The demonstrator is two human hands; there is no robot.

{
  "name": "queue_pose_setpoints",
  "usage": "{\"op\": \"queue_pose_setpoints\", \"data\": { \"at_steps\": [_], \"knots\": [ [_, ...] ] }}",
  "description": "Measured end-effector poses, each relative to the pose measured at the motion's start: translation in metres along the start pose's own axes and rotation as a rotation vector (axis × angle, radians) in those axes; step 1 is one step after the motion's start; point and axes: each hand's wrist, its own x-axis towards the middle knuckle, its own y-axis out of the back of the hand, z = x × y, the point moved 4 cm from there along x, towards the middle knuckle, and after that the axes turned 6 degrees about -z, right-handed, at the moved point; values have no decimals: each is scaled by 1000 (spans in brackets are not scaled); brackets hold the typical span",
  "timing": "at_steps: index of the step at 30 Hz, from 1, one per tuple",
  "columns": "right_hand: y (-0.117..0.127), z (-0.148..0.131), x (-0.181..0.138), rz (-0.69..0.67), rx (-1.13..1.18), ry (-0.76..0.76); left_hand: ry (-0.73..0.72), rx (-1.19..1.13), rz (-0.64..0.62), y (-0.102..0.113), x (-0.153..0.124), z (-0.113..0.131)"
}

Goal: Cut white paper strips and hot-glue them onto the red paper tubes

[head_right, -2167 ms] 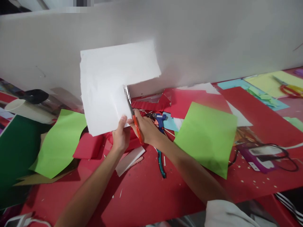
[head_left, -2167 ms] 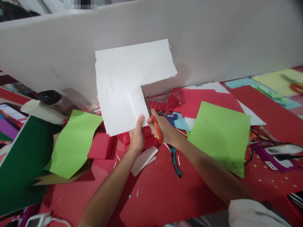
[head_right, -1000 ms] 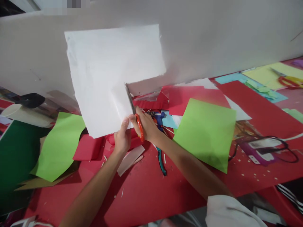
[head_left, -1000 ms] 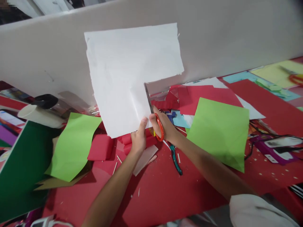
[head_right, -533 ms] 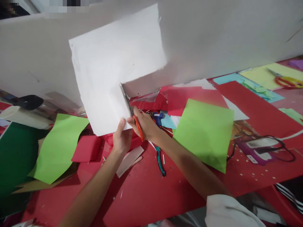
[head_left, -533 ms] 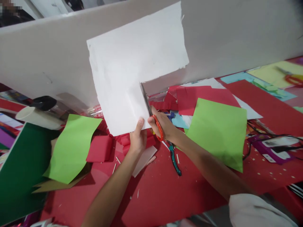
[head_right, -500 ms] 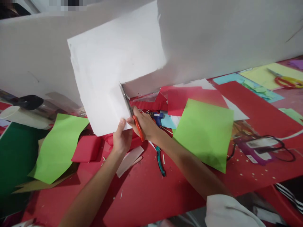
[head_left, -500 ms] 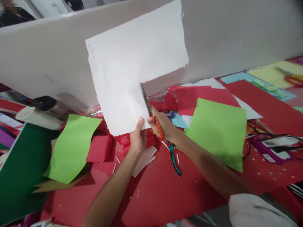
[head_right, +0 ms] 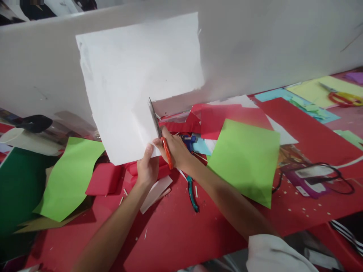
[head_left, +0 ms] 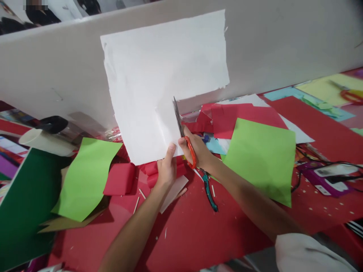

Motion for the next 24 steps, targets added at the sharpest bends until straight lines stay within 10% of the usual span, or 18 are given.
{"op": "queue_pose_setpoints", "data": {
  "at_steps": [24],
  "knots": [
    [-4, 4, -2, 72, 45, 51, -21, -37, -39, -7, -3, 7]
  ]
}}
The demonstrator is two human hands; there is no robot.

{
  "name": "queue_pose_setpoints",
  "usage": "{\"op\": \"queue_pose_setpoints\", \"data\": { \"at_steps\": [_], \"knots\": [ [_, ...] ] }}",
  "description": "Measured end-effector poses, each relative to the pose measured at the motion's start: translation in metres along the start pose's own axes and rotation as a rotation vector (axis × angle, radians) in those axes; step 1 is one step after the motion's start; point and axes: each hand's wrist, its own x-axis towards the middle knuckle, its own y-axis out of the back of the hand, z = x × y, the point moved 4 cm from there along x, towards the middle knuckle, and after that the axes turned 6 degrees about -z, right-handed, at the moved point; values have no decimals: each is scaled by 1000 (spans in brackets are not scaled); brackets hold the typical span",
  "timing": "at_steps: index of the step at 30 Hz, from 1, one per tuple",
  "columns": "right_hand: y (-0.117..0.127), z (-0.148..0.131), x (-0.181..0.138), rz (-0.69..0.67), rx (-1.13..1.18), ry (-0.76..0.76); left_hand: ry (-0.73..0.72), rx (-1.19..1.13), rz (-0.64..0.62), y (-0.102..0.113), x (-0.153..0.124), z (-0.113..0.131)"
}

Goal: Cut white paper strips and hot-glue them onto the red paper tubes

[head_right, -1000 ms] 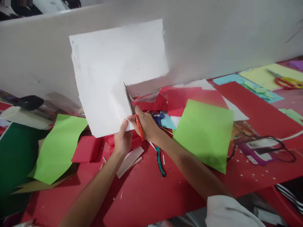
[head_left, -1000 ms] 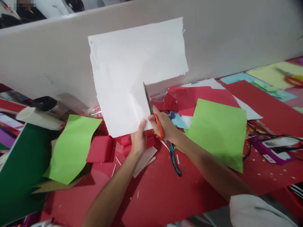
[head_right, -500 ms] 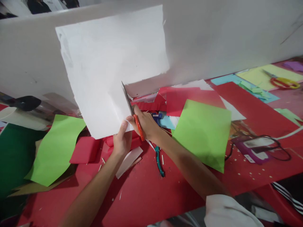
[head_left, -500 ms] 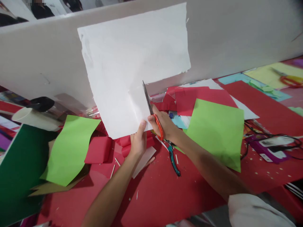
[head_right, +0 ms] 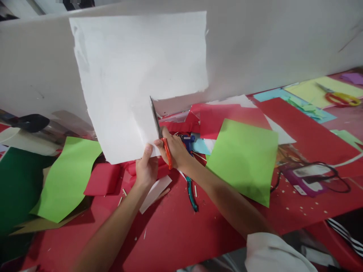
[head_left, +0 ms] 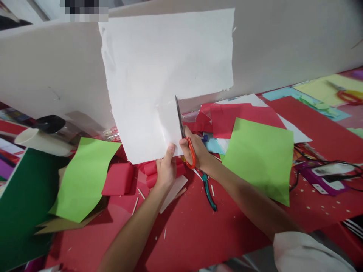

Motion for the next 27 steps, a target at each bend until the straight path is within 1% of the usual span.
{"op": "queue_pose_setpoints", "data": {
  "at_steps": [4, 7, 11, 14, 16, 20, 23, 27],
  "knots": [
    [1, 1, -1, 6, 34, 27, 25, 12, -6, 0, 0, 1],
    [2, 0, -1, -12, 69, 45, 38, 16, -5, 4, 1, -2],
    [6, -2, 0, -15, 67, 54, 117, -1, 24, 12, 3, -9],
    [6, -2, -1, -55, 141, 36, 158, -9, 37, 15, 4, -12],
    [7, -1, -2, -73, 211, 32, 150, 4, 20, 15, 5, -11],
    [12, -3, -3, -36, 249, 75, 141, 23, -9, 11, 4, -7],
    [11, -4, 0, -85, 204, 70, 112, -33, 44, 10, 6, 3],
    [7, -4, 3, -172, 77, 54, -14, -88, 114, 14, 15, 23]
  ]
}}
